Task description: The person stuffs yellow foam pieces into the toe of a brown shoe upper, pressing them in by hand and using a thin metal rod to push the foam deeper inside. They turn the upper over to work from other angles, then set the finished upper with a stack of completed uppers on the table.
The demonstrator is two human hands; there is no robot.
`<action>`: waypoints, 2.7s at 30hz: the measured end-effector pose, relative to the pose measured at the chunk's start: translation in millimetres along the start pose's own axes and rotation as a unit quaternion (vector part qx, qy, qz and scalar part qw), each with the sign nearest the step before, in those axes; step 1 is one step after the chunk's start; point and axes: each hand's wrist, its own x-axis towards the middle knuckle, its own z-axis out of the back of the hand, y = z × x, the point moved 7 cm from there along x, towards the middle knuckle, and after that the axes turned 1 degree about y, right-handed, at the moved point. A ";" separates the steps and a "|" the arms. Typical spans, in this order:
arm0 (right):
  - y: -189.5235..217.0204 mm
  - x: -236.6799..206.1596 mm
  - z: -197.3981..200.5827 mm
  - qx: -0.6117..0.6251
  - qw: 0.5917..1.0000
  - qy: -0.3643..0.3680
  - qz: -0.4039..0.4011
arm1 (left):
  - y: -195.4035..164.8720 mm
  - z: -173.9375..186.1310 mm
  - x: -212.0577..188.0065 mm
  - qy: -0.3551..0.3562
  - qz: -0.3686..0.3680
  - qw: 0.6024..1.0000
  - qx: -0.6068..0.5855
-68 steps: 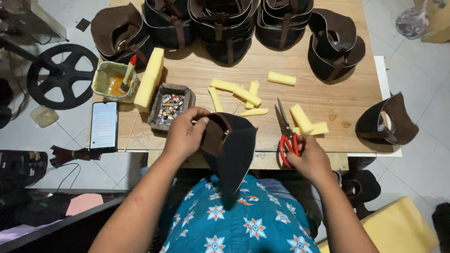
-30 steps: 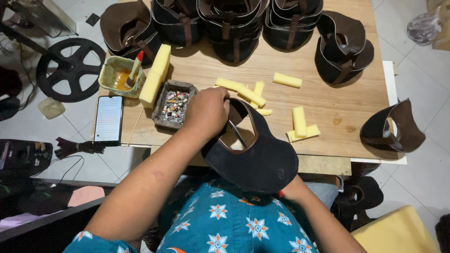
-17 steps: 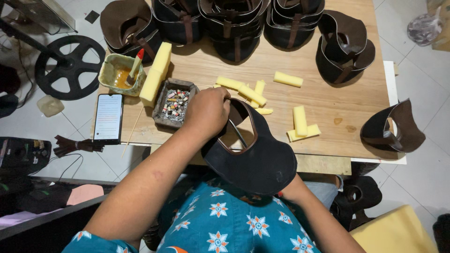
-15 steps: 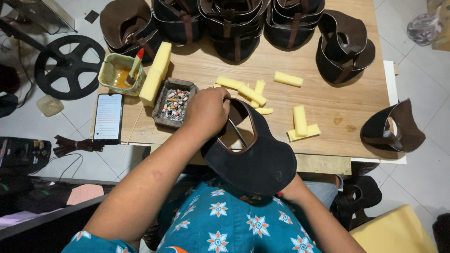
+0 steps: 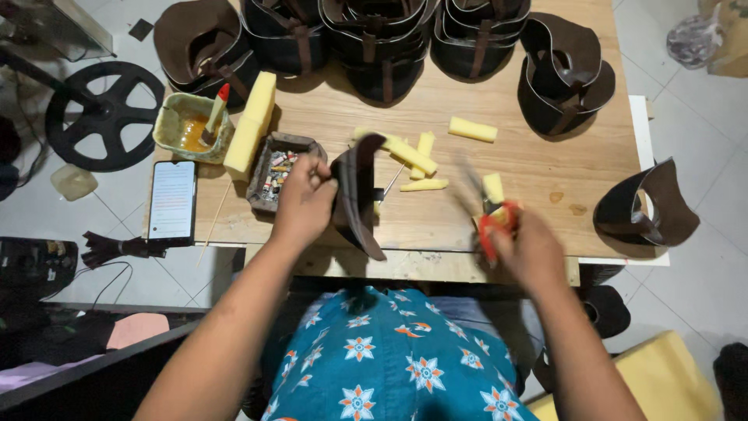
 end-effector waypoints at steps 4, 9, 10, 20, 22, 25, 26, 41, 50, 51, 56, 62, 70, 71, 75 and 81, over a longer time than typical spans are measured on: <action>-37.3 29.5 21.7 -0.087 0.989 -0.025 -0.117 | 47.5 -5.1 -31.2 -0.003 0.109 0.935 -0.338; -53.6 35.2 23.3 -0.095 0.989 -0.040 -0.111 | 64.7 -13.8 -46.6 -0.005 0.137 0.904 -0.405; -55.5 36.2 21.4 -0.103 0.987 -0.037 -0.114 | 65.0 -16.1 -48.1 -0.002 0.137 0.905 -0.403; -21.2 38.6 11.4 -0.008 0.997 -0.064 -0.032 | 50.3 -45.8 -54.7 0.024 0.118 0.927 -0.355; -7.5 42.4 -3.3 -0.005 0.999 -0.008 -0.050 | 49.1 -50.6 -56.2 0.025 0.112 0.931 -0.346; 5.5 50.2 -11.1 0.020 0.995 0.043 -0.092 | 49.3 -54.5 -58.7 0.025 0.095 0.939 -0.329; 9.6 50.7 -13.7 0.031 0.992 0.058 -0.109 | 50.2 -54.9 -60.0 0.024 0.090 0.942 -0.323; 132.2 -19.5 -86.9 0.560 0.731 0.370 -0.123 | -73.2 -63.9 -100.3 0.268 0.162 0.920 -0.235; 116.3 -14.7 -97.6 0.550 0.748 0.348 -0.130 | -159.6 -44.3 -94.2 0.116 -0.281 0.905 0.298; 110.9 -10.3 -95.2 0.527 0.786 0.302 -0.118 | -151.0 -45.5 -92.5 0.117 -0.274 0.907 0.297; 102.8 -6.4 -83.9 0.523 0.815 0.221 -0.115 | -97.9 -45.0 -82.2 0.083 -0.182 0.935 0.293; 109.8 -8.2 -83.1 0.533 0.817 0.189 -0.107 | -87.9 -48.0 -88.0 0.118 -0.206 0.917 0.322; 117.0 -7.3 -103.0 0.298 0.933 0.198 -0.039 | -65.2 -44.3 -77.8 0.052 -0.076 0.973 0.210; 124.5 -5.0 -95.1 0.243 0.958 0.149 0.027 | -46.5 -41.8 -76.0 0.044 0.032 0.988 0.141; 138.5 -2.9 -91.9 0.146 0.982 0.087 0.085 | -60.1 -54.8 -80.1 0.103 -0.179 0.937 0.282; 148.6 4.4 -96.4 0.211 0.966 0.033 0.143 | -67.5 -51.5 -83.2 0.119 -0.187 0.933 0.283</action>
